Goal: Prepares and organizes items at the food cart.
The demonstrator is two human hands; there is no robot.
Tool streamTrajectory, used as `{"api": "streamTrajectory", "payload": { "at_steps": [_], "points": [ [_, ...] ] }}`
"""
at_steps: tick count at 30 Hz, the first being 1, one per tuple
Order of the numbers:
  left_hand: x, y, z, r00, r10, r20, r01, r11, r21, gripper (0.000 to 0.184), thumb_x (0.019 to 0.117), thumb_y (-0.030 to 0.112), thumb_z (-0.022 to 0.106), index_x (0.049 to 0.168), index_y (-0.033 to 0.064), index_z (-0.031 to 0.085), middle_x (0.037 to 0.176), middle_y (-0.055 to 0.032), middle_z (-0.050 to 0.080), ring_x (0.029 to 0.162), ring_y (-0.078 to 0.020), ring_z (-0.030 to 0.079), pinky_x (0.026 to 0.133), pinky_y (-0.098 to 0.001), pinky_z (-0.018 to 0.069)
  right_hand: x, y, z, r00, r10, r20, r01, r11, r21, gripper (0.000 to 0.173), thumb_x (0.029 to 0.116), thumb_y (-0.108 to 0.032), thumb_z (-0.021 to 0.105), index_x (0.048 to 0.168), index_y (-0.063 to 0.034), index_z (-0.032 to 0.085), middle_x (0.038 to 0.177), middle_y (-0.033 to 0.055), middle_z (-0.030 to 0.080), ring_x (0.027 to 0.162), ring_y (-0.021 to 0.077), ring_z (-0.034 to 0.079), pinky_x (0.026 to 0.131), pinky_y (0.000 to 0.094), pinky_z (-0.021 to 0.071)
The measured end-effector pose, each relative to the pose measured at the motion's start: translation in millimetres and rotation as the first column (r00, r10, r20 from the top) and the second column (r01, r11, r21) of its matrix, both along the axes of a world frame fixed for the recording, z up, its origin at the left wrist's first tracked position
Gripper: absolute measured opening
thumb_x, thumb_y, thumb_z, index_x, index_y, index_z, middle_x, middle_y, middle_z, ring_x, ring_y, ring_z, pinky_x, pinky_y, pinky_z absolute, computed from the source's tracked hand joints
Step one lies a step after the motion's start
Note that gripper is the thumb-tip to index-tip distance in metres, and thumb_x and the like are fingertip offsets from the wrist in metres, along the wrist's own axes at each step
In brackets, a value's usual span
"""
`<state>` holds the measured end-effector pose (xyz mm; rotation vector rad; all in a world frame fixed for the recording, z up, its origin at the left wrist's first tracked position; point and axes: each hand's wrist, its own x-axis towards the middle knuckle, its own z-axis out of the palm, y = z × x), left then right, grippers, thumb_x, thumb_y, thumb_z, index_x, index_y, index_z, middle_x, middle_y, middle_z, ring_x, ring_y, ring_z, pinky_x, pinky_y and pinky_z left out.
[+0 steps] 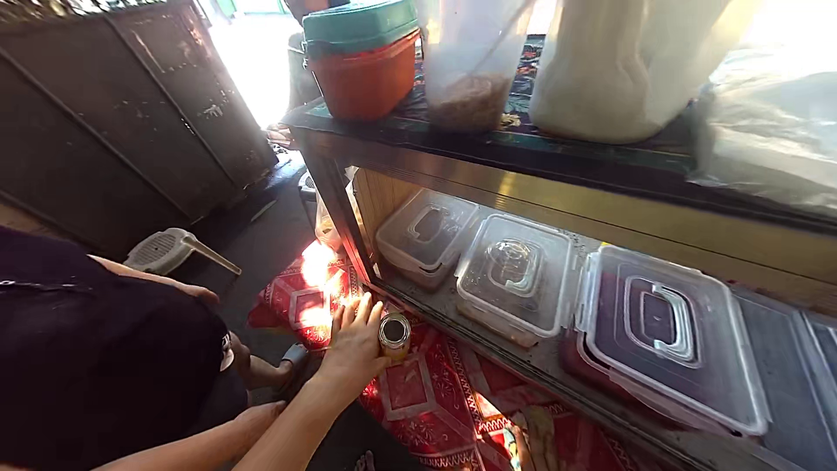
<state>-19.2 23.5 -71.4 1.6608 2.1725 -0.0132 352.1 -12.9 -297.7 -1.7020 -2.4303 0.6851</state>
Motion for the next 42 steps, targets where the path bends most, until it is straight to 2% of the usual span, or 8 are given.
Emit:
{"api": "streamTrajectory", "payload": {
  "at_steps": [6,9,14,22,25,29,34,42],
  "points": [
    [10.8,33.4,-61.4,0.993,-0.102,-0.059,0.085,0.968,-0.238,0.095,0.0892,0.042,0.073,0.161,0.0032,0.024,0.168,-0.0202,0.019,0.157,-0.0376,0.010,0.124,-0.0614,0.0001,-70.9,71.8,-5.8,0.998,0.060,0.033,-0.063,0.994,0.092,0.062,0.1038,-0.032,0.049,0.154,0.0033,0.042,0.162,0.0284,0.034,0.152,0.0501,0.026,0.122,0.0679,0.0156],
    [14.4,48.0,-82.0,0.987,-0.136,-0.090,0.105,0.952,-0.288,0.099,0.0899,0.041,0.073,0.162,0.0000,0.018,0.168,-0.0229,0.017,0.158,-0.0375,0.011,0.124,-0.0619,-0.0031,-99.4,103.1,-7.4,0.988,0.040,0.148,-0.057,0.992,0.110,0.060,0.0989,-0.035,0.059,0.149,-0.0016,0.052,0.149,0.0254,0.053,0.141,0.0454,0.047,0.114,0.0651,0.0344],
    [12.0,62.6,-97.6,0.979,-0.172,-0.111,0.134,0.948,-0.289,0.089,0.0903,0.039,0.071,0.158,-0.0030,0.030,0.161,-0.0203,0.037,0.154,-0.0365,0.024,0.122,-0.0666,-0.0047,-117.6,132.4,5.8,0.973,0.083,0.215,-0.060,0.992,-0.112,0.053,0.1085,-0.039,0.038,0.147,-0.0067,0.054,0.143,0.0206,0.060,0.135,0.0380,0.055,0.109,0.0565,0.0441],
    [22.9,27.7,-89.5,0.963,-0.249,-0.102,0.237,0.965,-0.116,0.075,0.0888,0.030,0.072,0.151,-0.0008,0.044,0.152,-0.0172,0.051,0.149,-0.0324,0.037,0.124,-0.0613,0.0014,-137.6,149.2,-0.7,0.970,0.060,0.235,-0.012,0.980,-0.200,0.060,0.1110,-0.044,0.023,0.145,-0.0085,0.057,0.145,0.0182,0.060,0.139,0.0359,0.053,0.113,0.0589,0.0400],
    [31.7,-12.8,-111.2,0.914,-0.202,-0.351,0.333,0.868,0.369,0.070,0.0626,0.034,0.088,0.125,0.0078,0.071,0.113,-0.0045,0.076,0.117,-0.0232,0.068,0.119,-0.0578,0.0299,-157.3,149.1,5.9,0.975,0.034,0.218,0.008,0.982,-0.189,0.057,0.1103,-0.043,0.028,0.146,-0.0097,0.056,0.146,0.0195,0.059,0.139,0.0377,0.052,0.113,0.0610,0.0398],
    [38.2,-54.3,-102.8,0.908,-0.199,-0.370,0.348,0.848,0.399,0.073,0.0591,0.042,0.089,0.123,0.0123,0.072,0.114,-0.0008,0.076,0.115,-0.0202,0.068,0.118,-0.0574,0.0295,-178.0,141.1,6.1,0.965,0.226,0.130,-0.210,0.969,-0.129,0.049,0.1070,-0.029,0.042,0.155,-0.0186,0.046,0.152,0.0133,0.054,0.139,0.0357,0.052,0.110,0.0598,0.0424],
    [35.6,-91.0,-91.9,0.907,-0.213,-0.363,0.340,0.879,0.335,0.064,0.0701,0.047,0.084,0.123,0.0134,0.072,0.117,-0.0011,0.075,0.115,-0.0192,0.069,0.117,-0.0561,0.0303,-201.5,116.4,-6.2,0.890,0.448,-0.082,-0.455,0.882,-0.121,0.057,0.1065,-0.018,0.039,0.163,-0.0279,0.033,0.172,-0.0001,0.018,0.160,0.0326,0.008,0.126,0.0614,0.0034],
    [27.5,-102.4,-88.2,0.901,-0.228,-0.369,0.355,0.878,0.323,0.075,0.0582,0.048,0.088,0.122,0.0128,0.072,0.114,-0.0011,0.075,0.114,-0.0199,0.069,0.117,-0.0578,0.0306,-164.7,62.3,-11.8,0.714,0.595,-0.369,-0.647,0.762,-0.025,0.037,0.1019,-0.006,0.048,0.131,-0.0136,0.070,0.158,0.0000,0.049,0.155,0.0298,0.030,0.125,0.0599,0.0184]
  ]
}}
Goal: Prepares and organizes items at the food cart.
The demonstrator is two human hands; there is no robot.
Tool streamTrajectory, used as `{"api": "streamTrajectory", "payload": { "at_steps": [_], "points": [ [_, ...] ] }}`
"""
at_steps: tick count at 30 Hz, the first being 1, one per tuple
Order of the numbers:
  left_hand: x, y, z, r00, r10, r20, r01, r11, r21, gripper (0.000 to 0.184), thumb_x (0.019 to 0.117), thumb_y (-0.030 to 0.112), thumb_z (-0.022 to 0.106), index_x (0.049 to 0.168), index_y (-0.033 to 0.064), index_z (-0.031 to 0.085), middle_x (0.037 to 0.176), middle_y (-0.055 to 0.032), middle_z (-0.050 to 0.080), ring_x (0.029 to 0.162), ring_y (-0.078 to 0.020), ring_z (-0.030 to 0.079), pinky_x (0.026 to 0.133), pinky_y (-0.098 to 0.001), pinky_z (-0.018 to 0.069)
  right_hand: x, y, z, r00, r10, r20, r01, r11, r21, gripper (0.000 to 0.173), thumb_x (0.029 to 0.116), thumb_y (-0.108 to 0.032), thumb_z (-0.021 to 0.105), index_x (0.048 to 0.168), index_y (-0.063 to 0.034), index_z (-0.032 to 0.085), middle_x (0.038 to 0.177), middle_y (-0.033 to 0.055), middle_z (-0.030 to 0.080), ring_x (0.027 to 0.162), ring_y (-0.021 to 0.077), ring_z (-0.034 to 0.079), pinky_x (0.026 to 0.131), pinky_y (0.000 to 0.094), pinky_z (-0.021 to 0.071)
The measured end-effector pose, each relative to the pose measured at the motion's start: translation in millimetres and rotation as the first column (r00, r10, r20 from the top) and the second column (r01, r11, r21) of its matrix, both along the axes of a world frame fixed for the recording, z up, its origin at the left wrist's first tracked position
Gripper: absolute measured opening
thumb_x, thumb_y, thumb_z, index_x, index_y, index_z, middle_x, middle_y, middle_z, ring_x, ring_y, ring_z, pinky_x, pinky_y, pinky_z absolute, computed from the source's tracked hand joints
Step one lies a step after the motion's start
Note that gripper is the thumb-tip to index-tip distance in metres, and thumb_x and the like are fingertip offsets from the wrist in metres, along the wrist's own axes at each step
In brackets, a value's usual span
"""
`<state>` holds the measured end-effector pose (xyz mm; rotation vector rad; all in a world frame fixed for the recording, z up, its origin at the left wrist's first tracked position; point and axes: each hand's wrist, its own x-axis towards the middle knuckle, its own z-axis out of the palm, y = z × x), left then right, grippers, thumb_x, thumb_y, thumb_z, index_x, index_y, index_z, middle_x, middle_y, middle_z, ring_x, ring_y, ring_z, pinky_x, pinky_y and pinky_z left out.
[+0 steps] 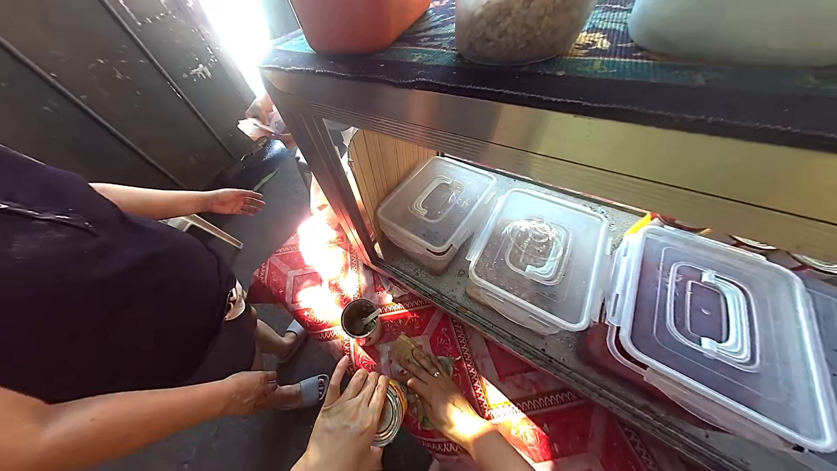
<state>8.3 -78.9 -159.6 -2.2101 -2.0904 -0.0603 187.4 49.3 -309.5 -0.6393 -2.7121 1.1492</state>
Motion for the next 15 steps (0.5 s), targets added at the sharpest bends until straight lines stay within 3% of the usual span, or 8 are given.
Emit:
{"api": "streamTrajectory", "payload": {
  "at_steps": [2,4,7,9,11,12,14,15],
  "points": [
    [-0.6,6.2,-0.4,1.000,-0.009,-0.002,0.009,1.000,0.010,0.083,0.0473,0.044,0.092,0.122,0.0130,0.071,0.113,-0.0010,0.075,0.113,-0.0202,0.069,0.117,-0.0585,0.0313,22.8,-5.7,-3.6,0.994,-0.070,-0.086,0.071,0.997,0.016,0.034,0.1017,-0.004,0.049,0.123,-0.0135,0.074,0.149,0.0008,0.059,0.148,0.0268,0.043,0.124,0.0532,0.0291],
    [-2.5,13.4,0.7,1.000,-0.025,-0.003,0.025,0.999,0.022,0.084,0.0460,0.043,0.091,0.122,0.0127,0.072,0.112,-0.0013,0.075,0.112,-0.0211,0.069,0.116,-0.0592,0.0317,45.6,-4.5,7.3,0.977,-0.205,-0.050,0.201,0.976,-0.078,0.041,0.0975,0.002,0.046,0.126,-0.0111,0.073,0.142,0.0060,0.064,0.141,0.0256,0.051,0.121,0.0464,0.0372],
    [-7.9,27.0,2.4,0.999,-0.043,0.011,0.042,0.996,0.080,0.082,0.0489,0.045,0.091,0.121,0.0118,0.072,0.111,-0.0021,0.076,0.111,-0.0224,0.070,0.116,-0.0592,0.0322,81.3,4.1,38.7,0.801,-0.594,-0.072,0.582,0.802,-0.138,0.039,0.0977,0.000,0.044,0.127,-0.0005,0.070,0.130,0.0183,0.068,0.123,0.0320,0.065,0.106,0.0516,0.0502],
    [-9.0,33.2,5.9,0.999,-0.043,0.022,0.041,0.994,0.103,0.081,0.0503,0.043,0.090,0.122,0.0106,0.071,0.111,-0.0030,0.076,0.112,-0.0226,0.069,0.115,-0.0592,0.0328,101.6,13.8,32.9,0.751,-0.650,-0.114,0.653,0.757,-0.008,0.044,0.0984,0.002,0.041,0.135,-0.0016,0.066,0.140,0.0186,0.063,0.133,0.0364,0.059,0.113,0.0543,0.0443],
    [-9.6,40.1,9.4,0.999,-0.044,0.027,0.041,0.994,0.102,0.078,0.0524,0.041,0.090,0.122,0.0107,0.071,0.112,-0.0029,0.076,0.113,-0.0224,0.069,0.115,-0.0594,0.0326,97.8,13.7,16.5,0.785,-0.619,0.018,0.616,0.784,0.072,0.046,0.0993,-0.004,0.044,0.143,-0.0039,0.060,0.154,0.0166,0.051,0.147,0.0383,0.043,0.122,0.0576,0.0299],
    [-9.5,44.5,11.9,0.999,-0.043,0.021,0.041,0.994,0.099,0.077,0.0537,0.041,0.089,0.122,0.0115,0.071,0.113,-0.0021,0.076,0.113,-0.0215,0.069,0.115,-0.0587,0.0327,84.8,10.7,11.5,0.784,-0.614,0.092,0.606,0.789,0.105,0.044,0.1019,-0.012,0.046,0.144,-0.0070,0.060,0.156,0.0140,0.050,0.148,0.0372,0.041,0.122,0.0576,0.0281],
    [-7.9,52.4,20.9,0.999,-0.047,0.020,0.046,0.998,0.050,0.075,0.0578,0.039,0.088,0.125,0.0113,0.070,0.115,-0.0020,0.075,0.115,-0.0210,0.068,0.116,-0.0577,0.0311,52.8,1.7,8.3,0.788,-0.609,0.093,0.594,0.791,0.149,0.039,0.0996,-0.010,0.052,0.136,-0.0068,0.067,0.144,0.0146,0.062,0.136,0.0355,0.056,0.113,0.0535,0.0438],
    [-6.6,56.4,25.1,0.998,-0.054,0.026,0.053,0.998,0.025,0.075,0.0587,0.038,0.088,0.126,0.0103,0.069,0.116,-0.0027,0.075,0.116,-0.0214,0.068,0.117,-0.0576,0.0297,39.6,-4.5,11.6,0.823,-0.563,0.083,0.553,0.825,0.117,0.039,0.0989,-0.007,0.052,0.135,-0.0055,0.066,0.145,0.0148,0.061,0.137,0.0343,0.055,0.114,0.0528,0.0433]
  ]
}}
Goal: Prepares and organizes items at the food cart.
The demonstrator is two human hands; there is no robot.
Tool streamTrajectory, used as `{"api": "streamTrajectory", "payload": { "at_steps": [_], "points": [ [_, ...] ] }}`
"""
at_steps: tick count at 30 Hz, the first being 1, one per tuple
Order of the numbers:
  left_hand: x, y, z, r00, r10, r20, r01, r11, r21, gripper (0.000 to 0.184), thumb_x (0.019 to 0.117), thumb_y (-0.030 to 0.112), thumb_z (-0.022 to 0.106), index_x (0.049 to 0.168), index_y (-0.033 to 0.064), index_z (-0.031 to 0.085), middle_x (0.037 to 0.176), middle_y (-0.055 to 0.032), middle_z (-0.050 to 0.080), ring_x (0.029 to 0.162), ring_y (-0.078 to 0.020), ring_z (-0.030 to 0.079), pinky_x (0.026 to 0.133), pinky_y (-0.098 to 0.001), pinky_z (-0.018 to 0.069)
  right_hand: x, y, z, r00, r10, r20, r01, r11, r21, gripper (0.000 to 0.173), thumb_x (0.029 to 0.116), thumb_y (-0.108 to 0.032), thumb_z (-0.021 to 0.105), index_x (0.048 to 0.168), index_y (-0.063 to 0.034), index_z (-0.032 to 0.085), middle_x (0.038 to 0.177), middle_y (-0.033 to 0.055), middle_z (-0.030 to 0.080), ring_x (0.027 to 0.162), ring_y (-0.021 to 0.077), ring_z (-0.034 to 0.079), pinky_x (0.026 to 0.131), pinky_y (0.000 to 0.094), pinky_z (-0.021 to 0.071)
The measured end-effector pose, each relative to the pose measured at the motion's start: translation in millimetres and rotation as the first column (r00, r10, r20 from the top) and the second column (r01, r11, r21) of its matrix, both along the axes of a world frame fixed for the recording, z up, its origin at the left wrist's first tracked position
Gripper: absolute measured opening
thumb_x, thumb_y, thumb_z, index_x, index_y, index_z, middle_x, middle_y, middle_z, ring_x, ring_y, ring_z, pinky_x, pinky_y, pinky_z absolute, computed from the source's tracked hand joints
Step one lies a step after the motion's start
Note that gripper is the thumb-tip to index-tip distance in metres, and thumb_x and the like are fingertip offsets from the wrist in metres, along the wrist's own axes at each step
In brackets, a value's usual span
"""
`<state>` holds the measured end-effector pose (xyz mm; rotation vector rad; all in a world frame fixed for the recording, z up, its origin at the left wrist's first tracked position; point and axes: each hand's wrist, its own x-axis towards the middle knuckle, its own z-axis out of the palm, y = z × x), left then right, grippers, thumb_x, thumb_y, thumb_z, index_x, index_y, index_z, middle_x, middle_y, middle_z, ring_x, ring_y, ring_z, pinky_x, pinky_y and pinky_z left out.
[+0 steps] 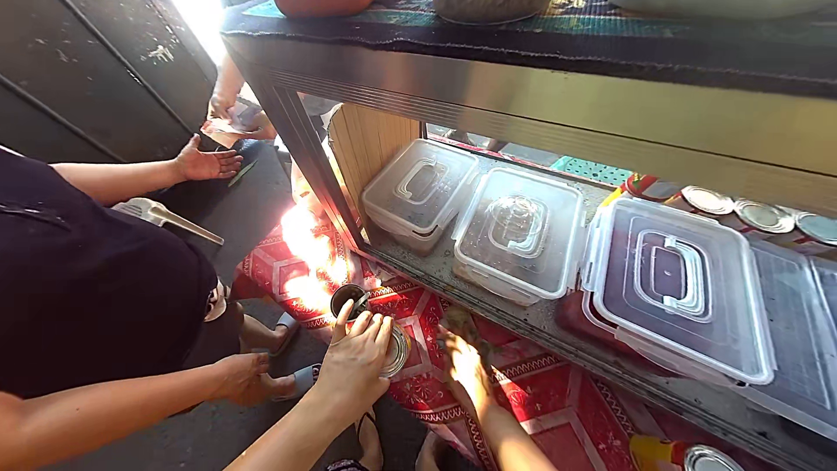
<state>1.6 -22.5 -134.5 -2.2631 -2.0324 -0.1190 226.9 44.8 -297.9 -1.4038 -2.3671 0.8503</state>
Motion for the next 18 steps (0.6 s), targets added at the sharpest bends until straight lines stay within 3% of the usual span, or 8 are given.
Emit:
{"api": "streamTrajectory", "payload": {
  "at_steps": [1,3,5,6,9,12,16,18],
  "points": [
    [1.7,4.8,3.3,1.000,-0.009,0.004,0.009,1.000,-0.017,0.076,0.0593,0.038,0.088,0.126,0.0098,0.069,0.117,-0.0031,0.075,0.117,-0.0218,0.067,0.118,-0.0575,0.0285,-11.0,-8.4,3.7,0.998,0.064,-0.022,-0.064,0.998,-0.025,0.041,0.0989,-0.008,0.052,0.138,-0.0085,0.065,0.150,0.0127,0.057,0.142,0.0317,0.050,0.118,0.0521,0.0390],
    [6.8,15.8,5.4,0.999,-0.027,0.038,0.029,0.998,-0.056,0.075,0.0621,0.036,0.088,0.129,0.0081,0.068,0.120,-0.0052,0.074,0.121,-0.0240,0.066,0.119,-0.0578,0.0264,-25.6,-30.1,0.2,0.975,0.178,-0.132,-0.179,0.984,0.000,0.042,0.0919,0.001,0.059,0.132,-0.0064,0.069,0.148,0.0172,0.057,0.146,0.0402,0.043,0.120,0.0637,0.0298],
    [13.0,27.0,0.2,0.997,-0.046,0.064,0.051,0.996,-0.076,0.074,0.0645,0.037,0.087,0.129,0.0083,0.067,0.122,-0.0057,0.073,0.123,-0.0249,0.065,0.120,-0.0580,0.0268,-27.5,-53.3,-8.7,0.939,0.250,-0.236,-0.225,0.966,0.125,0.041,0.0858,0.007,0.061,0.120,-0.0097,0.076,0.139,0.0132,0.065,0.141,0.0389,0.050,0.115,0.0657,0.0359],
    [16.5,32.7,-1.4,0.995,-0.054,0.084,0.064,0.991,-0.118,0.073,0.0680,0.037,0.086,0.131,0.0076,0.066,0.125,-0.0069,0.072,0.126,-0.0259,0.063,0.121,-0.0587,0.0246,-21.8,-63.3,-9.2,0.928,0.288,-0.236,-0.261,0.955,0.138,0.046,0.0853,0.009,0.061,0.122,-0.0134,0.076,0.140,0.0078,0.065,0.142,0.0345,0.050,0.116,0.0632,0.0371],
    [30.2,56.0,3.4,0.989,-0.058,0.133,0.108,0.906,-0.410,0.073,0.0830,0.037,0.076,0.144,0.0046,0.053,0.142,-0.0110,0.060,0.141,-0.0291,0.047,0.124,-0.0604,0.0069,22.7,-83.5,-6.3,0.924,0.343,-0.172,-0.337,0.939,0.061,0.054,0.0901,0.009,0.055,0.132,-0.0202,0.071,0.150,-0.0018,0.058,0.148,0.0286,0.044,0.120,0.0608,0.0327],
    [48.6,75.5,-1.5,0.986,-0.108,0.128,0.161,0.819,-0.550,0.077,0.0849,0.035,0.075,0.149,0.0037,0.047,0.148,-0.0113,0.055,0.145,-0.0289,0.041,0.124,-0.0600,0.0031,98.4,-104.5,-5.7,0.969,0.198,-0.149,-0.185,0.978,0.097,0.050,0.0911,0.005,0.057,0.132,-0.0181,0.072,0.146,0.0042,0.062,0.143,0.0331,0.049,0.117,0.0642,0.0359],
    [72.2,92.2,-18.8,0.964,-0.199,0.177,0.265,0.769,-0.582,0.075,0.0843,0.025,0.076,0.148,0.0009,0.046,0.148,-0.0141,0.054,0.145,-0.0318,0.040,0.124,-0.0611,0.0028,202.6,-126.3,10.5,0.978,-0.202,0.055,0.194,0.973,0.126,0.043,0.0939,0.006,0.053,0.132,-0.0052,0.069,0.144,0.0200,0.060,0.137,0.0434,0.053,0.115,0.0616,0.0387],
    [85.0,98.7,-29.0,0.944,-0.233,0.232,0.326,0.750,-0.575,0.073,0.0841,0.021,0.075,0.148,-0.0002,0.046,0.149,-0.0157,0.053,0.146,-0.0339,0.039,0.123,-0.0624,0.0028,242.0,-136.4,16.5,0.937,-0.328,0.118,0.315,0.942,0.113,0.041,0.0976,0.003,0.047,0.135,0.0030,0.064,0.147,0.0293,0.053,0.139,0.0518,0.046,0.118,0.0637,0.0319]
  ]
}}
